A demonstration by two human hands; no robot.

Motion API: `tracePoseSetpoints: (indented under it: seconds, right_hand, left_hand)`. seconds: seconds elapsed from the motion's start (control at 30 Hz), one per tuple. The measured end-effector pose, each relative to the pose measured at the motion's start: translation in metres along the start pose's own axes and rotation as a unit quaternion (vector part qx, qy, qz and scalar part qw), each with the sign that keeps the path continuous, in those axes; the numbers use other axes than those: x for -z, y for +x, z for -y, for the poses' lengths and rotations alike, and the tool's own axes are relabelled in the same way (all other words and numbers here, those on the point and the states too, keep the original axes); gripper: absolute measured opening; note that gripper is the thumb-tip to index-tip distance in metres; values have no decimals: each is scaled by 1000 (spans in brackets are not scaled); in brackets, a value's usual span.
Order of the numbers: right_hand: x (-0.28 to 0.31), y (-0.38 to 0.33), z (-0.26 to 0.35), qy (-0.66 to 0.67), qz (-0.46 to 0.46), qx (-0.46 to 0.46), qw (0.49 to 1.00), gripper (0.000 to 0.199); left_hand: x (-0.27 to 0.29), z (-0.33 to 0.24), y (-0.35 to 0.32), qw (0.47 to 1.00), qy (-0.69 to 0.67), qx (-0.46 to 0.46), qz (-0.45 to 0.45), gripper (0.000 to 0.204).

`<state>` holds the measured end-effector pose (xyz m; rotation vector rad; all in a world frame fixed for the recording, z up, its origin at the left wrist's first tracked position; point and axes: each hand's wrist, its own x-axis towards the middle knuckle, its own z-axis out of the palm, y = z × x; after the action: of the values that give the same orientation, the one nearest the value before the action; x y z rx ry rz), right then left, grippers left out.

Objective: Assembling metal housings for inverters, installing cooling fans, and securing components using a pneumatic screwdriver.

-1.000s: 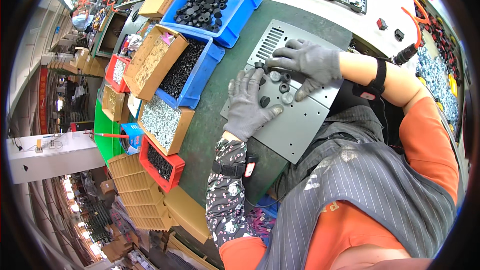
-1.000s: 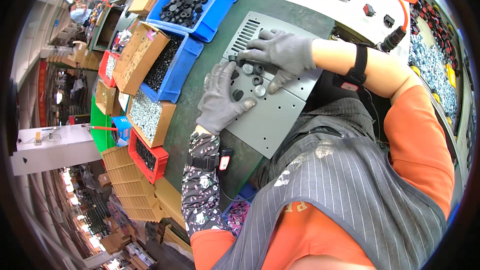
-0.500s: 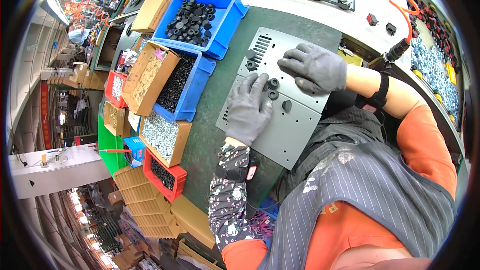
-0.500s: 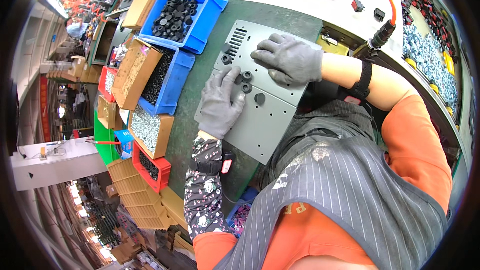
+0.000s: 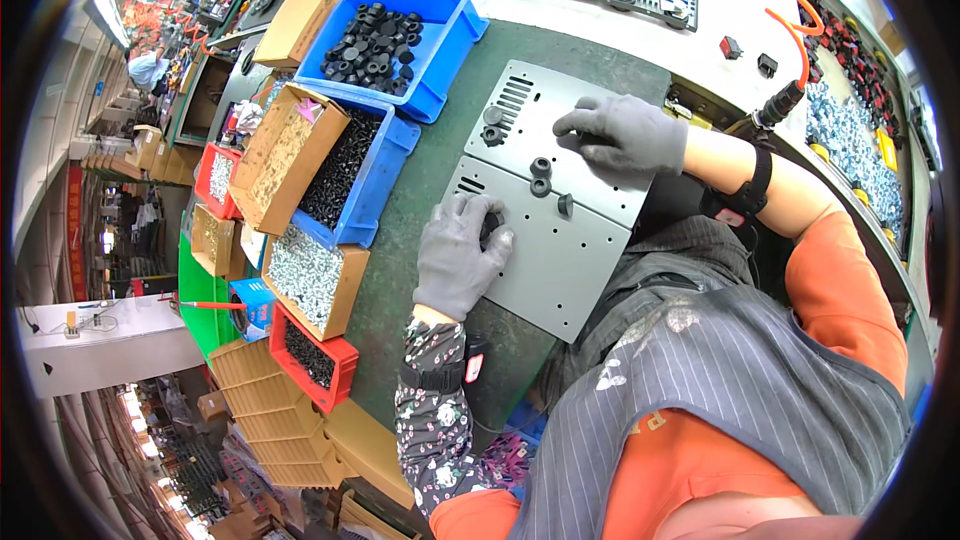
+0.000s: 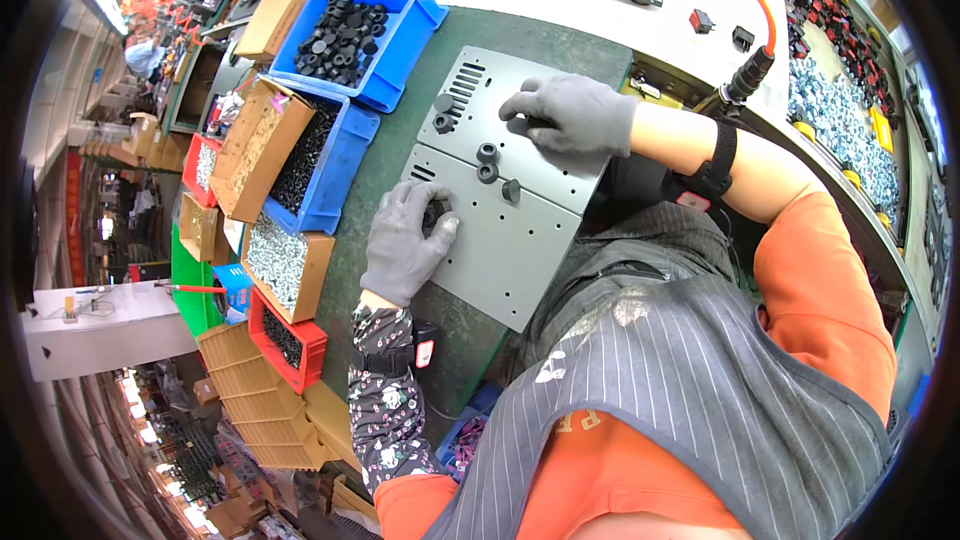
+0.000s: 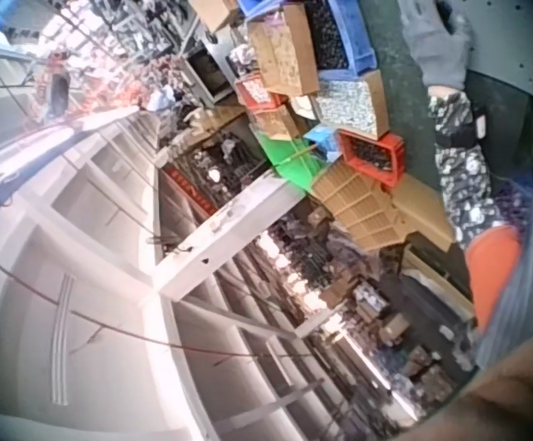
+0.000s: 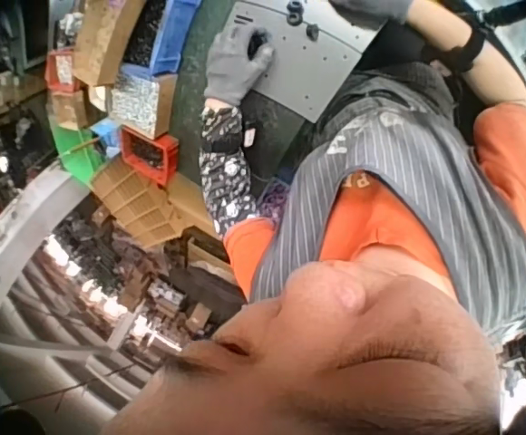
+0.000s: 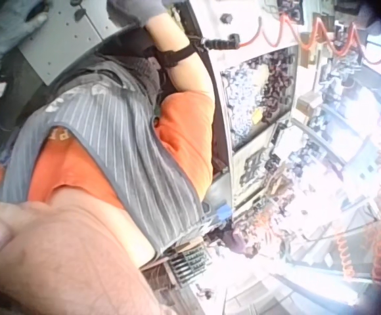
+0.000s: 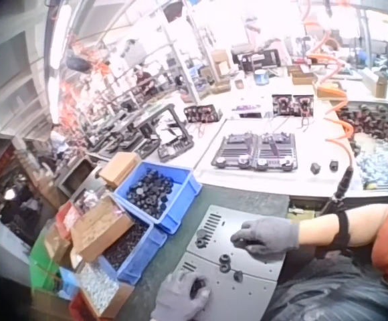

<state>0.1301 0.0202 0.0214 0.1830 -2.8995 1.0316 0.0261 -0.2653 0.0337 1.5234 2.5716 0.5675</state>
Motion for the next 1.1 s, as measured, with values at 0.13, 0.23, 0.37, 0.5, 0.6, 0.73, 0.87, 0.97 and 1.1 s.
tracePoseSetpoints:
  seconds: [0.13, 0.23, 0.37, 0.5, 0.6, 0.73, 0.87, 0.97, 1.1]
  right_hand:
    - [0, 35, 2, -33, 4, -40, 999, 32]
    - [-3, 74, 4, -85, -9, -9, 996, 34]
    - [-9, 110, 14, -136, 78, 30, 987, 35]
    - [-6, 137, 22, -186, 160, 52, 968, 29]
    - [6, 164, 25, -187, 95, 71, 975, 30]
    - [10, 200, 29, -131, -10, 91, 987, 38]
    - [-2, 228, 38, -78, -79, 70, 991, 40]
    - [-4, 229, 46, -70, -131, 58, 987, 28]
    - [-2, 179, 62, 118, 56, 69, 989, 21]
  left_hand:
    - [0, 7, -17, 980, -169, 79, -72, 37]
    - [0, 22, -36, 895, -373, 187, -160, 35]
    - [-12, 42, -61, 753, -555, 275, -223, 31]
    - [-29, 53, -73, 695, -637, 204, -264, 24]
    - [-31, 59, -73, 689, -652, 193, -251, 20]
    - [-28, 62, -72, 685, -661, 189, -241, 20]
    - [-26, 61, -73, 678, -671, 183, -238, 21]
    - [-25, 61, -74, 679, -671, 181, -236, 21]
    - [-25, 62, -73, 669, -682, 176, -236, 21]
